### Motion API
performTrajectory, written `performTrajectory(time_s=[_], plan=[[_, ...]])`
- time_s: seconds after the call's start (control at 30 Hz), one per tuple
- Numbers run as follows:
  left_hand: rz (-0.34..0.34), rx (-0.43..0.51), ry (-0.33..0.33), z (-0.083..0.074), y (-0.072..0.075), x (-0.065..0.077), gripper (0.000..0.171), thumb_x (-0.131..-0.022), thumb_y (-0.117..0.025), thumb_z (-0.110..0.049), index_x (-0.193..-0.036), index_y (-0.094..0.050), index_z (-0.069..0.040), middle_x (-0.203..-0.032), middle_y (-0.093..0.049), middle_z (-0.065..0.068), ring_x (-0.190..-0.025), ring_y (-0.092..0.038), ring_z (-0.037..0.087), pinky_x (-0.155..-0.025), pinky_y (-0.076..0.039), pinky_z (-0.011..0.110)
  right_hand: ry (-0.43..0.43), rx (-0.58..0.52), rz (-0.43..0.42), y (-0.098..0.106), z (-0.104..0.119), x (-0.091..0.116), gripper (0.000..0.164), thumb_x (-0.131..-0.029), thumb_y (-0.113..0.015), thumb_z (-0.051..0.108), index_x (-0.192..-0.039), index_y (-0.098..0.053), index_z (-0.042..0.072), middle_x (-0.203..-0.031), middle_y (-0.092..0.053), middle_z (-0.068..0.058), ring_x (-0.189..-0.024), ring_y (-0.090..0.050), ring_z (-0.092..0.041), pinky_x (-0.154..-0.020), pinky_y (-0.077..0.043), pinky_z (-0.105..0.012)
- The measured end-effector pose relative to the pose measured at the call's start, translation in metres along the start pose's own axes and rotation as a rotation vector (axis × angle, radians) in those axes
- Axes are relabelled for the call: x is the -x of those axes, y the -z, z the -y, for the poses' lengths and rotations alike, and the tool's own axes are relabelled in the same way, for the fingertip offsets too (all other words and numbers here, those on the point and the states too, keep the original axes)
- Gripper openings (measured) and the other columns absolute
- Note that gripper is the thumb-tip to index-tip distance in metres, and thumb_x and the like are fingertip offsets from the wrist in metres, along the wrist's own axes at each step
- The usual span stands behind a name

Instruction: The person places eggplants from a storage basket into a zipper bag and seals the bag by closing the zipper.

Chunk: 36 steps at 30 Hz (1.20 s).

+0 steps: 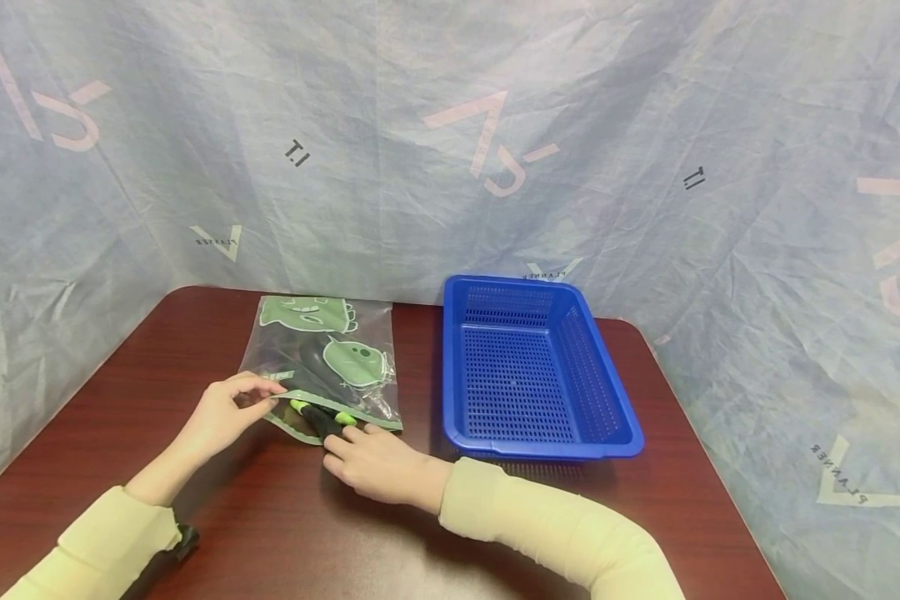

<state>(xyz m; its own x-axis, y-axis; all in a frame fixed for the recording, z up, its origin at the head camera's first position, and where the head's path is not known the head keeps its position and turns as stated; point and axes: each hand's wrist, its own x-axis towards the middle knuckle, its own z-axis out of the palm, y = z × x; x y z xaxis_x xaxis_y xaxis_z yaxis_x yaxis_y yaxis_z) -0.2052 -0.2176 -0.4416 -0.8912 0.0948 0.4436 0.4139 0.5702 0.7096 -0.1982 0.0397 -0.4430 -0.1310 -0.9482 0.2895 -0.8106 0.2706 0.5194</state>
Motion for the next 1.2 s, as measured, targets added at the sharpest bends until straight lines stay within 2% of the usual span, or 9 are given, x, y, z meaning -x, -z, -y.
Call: performTrajectory(time_s=[0.07, 0.27, 0.3, 0.4, 0.57, 0.7, 0.9, 1.2], plan=[[-0.002, -0.003, 0.005, -0.004, 0.001, 0.000, 0.017, -0.075, -0.068, -0.003, -0.086, -0.069, -0.016, -0.075, -0.057, -0.001, -0.066, -0.050, 0.007, -0.056, -0.042, 0.019, -0.004, -0.004, 0.004, 0.001, 0.000, -0.002, 0.011, -0.077, -0.053, 0.024, -0.086, -0.053, 0.017, -0.093, -0.050, 0.004, -0.081, -0.050, -0.015, -0.059, -0.039, -0.026], [-0.007, -0.026, 0.026, -0.038, 0.008, 0.001, 0.016, -0.074, -0.065, 0.005, -0.085, -0.068, -0.005, -0.074, -0.057, 0.006, -0.065, -0.050, 0.015, -0.055, -0.041, 0.020, -0.006, 0.006, 0.003, -0.001, 0.000, -0.008, 0.008, -0.078, -0.052, 0.024, -0.083, -0.052, 0.017, -0.090, -0.051, 0.004, -0.079, -0.050, -0.014, -0.061, -0.039, -0.026], [-0.009, -0.026, 0.026, -0.039, 0.008, 0.001, 0.015, -0.074, -0.065, 0.005, -0.085, -0.068, -0.005, -0.074, -0.057, 0.006, -0.064, -0.050, 0.015, -0.055, -0.041, 0.020, -0.005, 0.011, 0.001, -0.001, 0.000, -0.009, 0.008, -0.078, -0.052, 0.024, -0.083, -0.052, 0.018, -0.089, -0.050, 0.004, -0.079, -0.050, -0.014, -0.061, -0.039, -0.026], [-0.012, -0.033, 0.026, -0.036, 0.007, 0.001, 0.015, -0.074, -0.066, 0.005, -0.085, -0.068, -0.005, -0.074, -0.057, 0.006, -0.064, -0.050, 0.014, -0.055, -0.041, 0.020, -0.006, 0.001, 0.004, -0.004, 0.000, -0.011, 0.007, -0.078, -0.052, 0.024, -0.082, -0.051, 0.017, -0.088, -0.050, 0.004, -0.077, -0.049, -0.014, -0.060, -0.038, -0.026], [-0.024, -0.043, 0.015, -0.016, 0.003, 0.000, 0.017, -0.073, -0.067, 0.003, -0.085, -0.069, -0.010, -0.073, -0.057, 0.003, -0.064, -0.049, 0.012, -0.055, -0.040, 0.019, -0.021, -0.029, 0.025, -0.005, 0.001, -0.015, 0.007, -0.078, -0.054, 0.022, -0.081, -0.051, 0.016, -0.088, -0.049, 0.004, -0.076, -0.049, -0.015, -0.059, -0.039, -0.025], [-0.006, -0.038, 0.017, -0.004, 0.001, -0.001, 0.018, -0.075, -0.068, -0.001, -0.086, -0.069, -0.015, -0.075, -0.057, 0.000, -0.066, -0.049, 0.007, -0.056, -0.041, 0.018, -0.032, -0.046, 0.031, -0.006, 0.001, -0.018, 0.008, -0.077, -0.056, 0.021, -0.082, -0.051, 0.016, -0.089, -0.050, 0.003, -0.076, -0.049, -0.016, -0.061, -0.040, -0.026], [0.025, -0.017, 0.029, -0.001, 0.002, 0.000, 0.017, -0.077, -0.067, -0.007, -0.087, -0.068, -0.020, -0.077, -0.058, 0.002, -0.068, -0.049, 0.005, -0.057, -0.042, 0.019, -0.041, -0.054, 0.031, -0.008, 0.002, -0.022, 0.011, -0.074, -0.059, 0.020, -0.081, -0.050, 0.017, -0.088, -0.050, 0.003, -0.075, -0.049, -0.016, -0.062, -0.041, -0.026], [0.013, -0.018, 0.013, 0.000, 0.001, 0.000, 0.018, -0.076, -0.067, -0.004, -0.087, -0.068, -0.019, -0.080, -0.061, -0.003, -0.065, -0.049, 0.006, -0.055, -0.041, 0.019, -0.066, 0.001, 0.042, -0.013, 0.004, -0.028, 0.010, -0.077, -0.056, 0.022, -0.084, -0.054, 0.016, -0.090, -0.051, 0.003, -0.076, -0.050, -0.015, -0.061, -0.042, -0.025]])
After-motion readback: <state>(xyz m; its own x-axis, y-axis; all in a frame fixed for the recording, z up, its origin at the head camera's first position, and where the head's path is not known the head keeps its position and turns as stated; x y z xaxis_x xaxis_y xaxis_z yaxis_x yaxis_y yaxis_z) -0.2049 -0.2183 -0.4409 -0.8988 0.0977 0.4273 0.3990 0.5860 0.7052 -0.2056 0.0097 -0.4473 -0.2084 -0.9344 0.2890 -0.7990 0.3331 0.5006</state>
